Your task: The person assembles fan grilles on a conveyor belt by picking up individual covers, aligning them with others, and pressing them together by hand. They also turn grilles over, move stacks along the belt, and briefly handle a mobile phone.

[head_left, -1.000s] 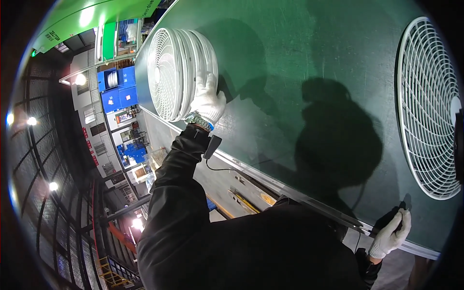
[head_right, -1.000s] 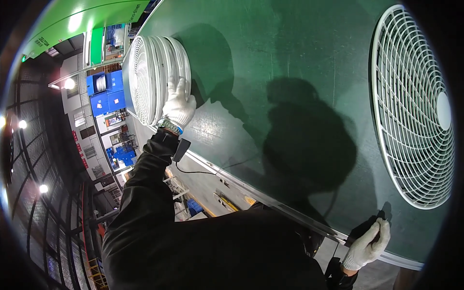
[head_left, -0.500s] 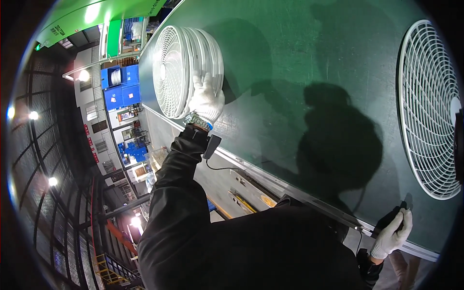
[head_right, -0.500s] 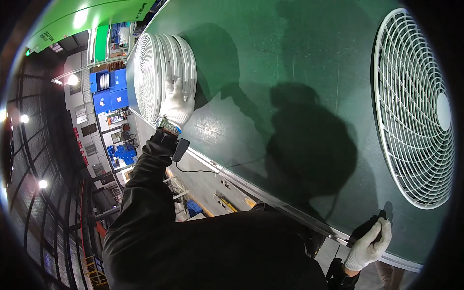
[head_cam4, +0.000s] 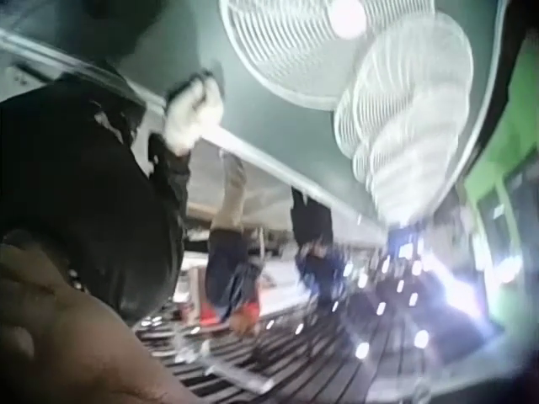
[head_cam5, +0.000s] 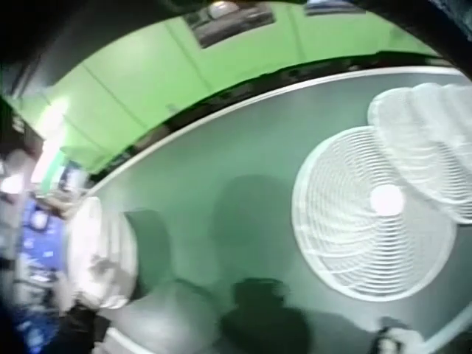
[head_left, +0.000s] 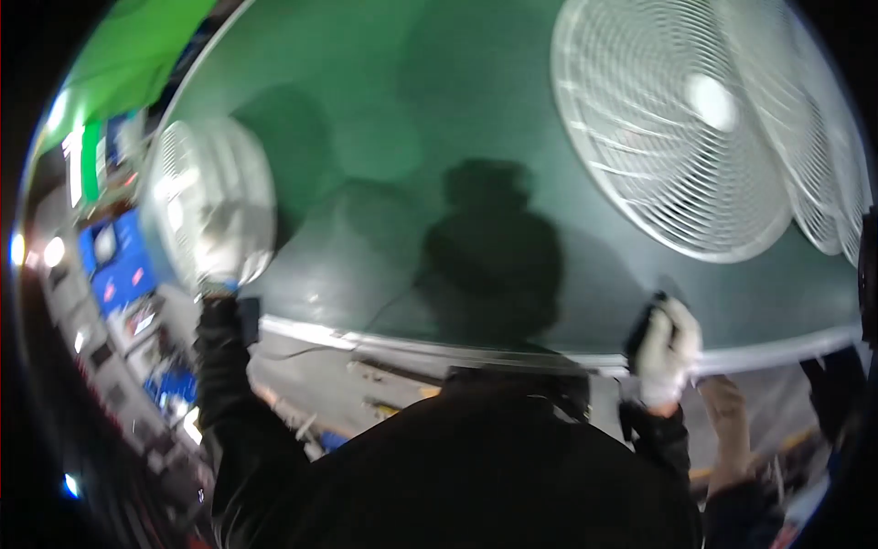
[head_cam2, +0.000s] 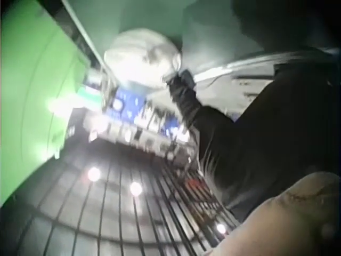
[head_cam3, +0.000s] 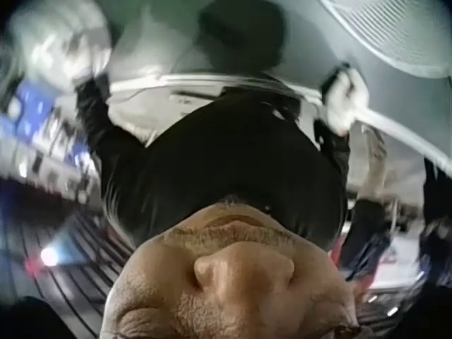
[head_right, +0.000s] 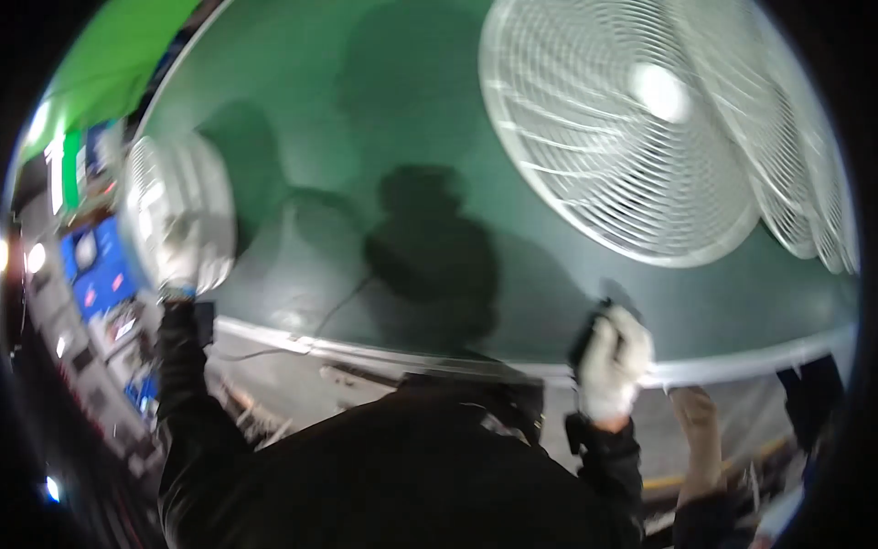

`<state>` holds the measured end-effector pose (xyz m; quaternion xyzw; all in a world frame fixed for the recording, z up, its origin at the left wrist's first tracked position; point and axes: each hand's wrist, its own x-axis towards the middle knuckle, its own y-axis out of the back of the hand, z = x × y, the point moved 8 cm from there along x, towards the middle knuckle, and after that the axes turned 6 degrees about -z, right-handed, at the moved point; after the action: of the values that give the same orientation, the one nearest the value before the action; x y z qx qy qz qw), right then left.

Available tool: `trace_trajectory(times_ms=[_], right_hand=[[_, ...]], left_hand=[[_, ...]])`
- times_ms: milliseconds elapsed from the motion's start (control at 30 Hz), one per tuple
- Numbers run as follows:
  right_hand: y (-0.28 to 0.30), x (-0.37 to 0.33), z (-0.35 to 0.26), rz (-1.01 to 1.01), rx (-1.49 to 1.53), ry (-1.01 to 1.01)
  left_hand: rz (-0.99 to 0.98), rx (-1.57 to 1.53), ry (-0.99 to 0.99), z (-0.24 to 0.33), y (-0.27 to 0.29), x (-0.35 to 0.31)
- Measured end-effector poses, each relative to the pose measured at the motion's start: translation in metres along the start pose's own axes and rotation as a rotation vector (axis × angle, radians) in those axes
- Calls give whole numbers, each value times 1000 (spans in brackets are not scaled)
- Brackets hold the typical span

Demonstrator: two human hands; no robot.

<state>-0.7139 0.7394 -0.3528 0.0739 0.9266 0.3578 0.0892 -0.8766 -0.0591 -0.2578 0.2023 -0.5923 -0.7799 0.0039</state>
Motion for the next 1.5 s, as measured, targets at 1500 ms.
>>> trace_trajectory(times_ms=[1500], right_hand=[[242, 195, 142, 235, -807, 560]], left_hand=[[-323, -1576, -81, 583, -217, -81]])
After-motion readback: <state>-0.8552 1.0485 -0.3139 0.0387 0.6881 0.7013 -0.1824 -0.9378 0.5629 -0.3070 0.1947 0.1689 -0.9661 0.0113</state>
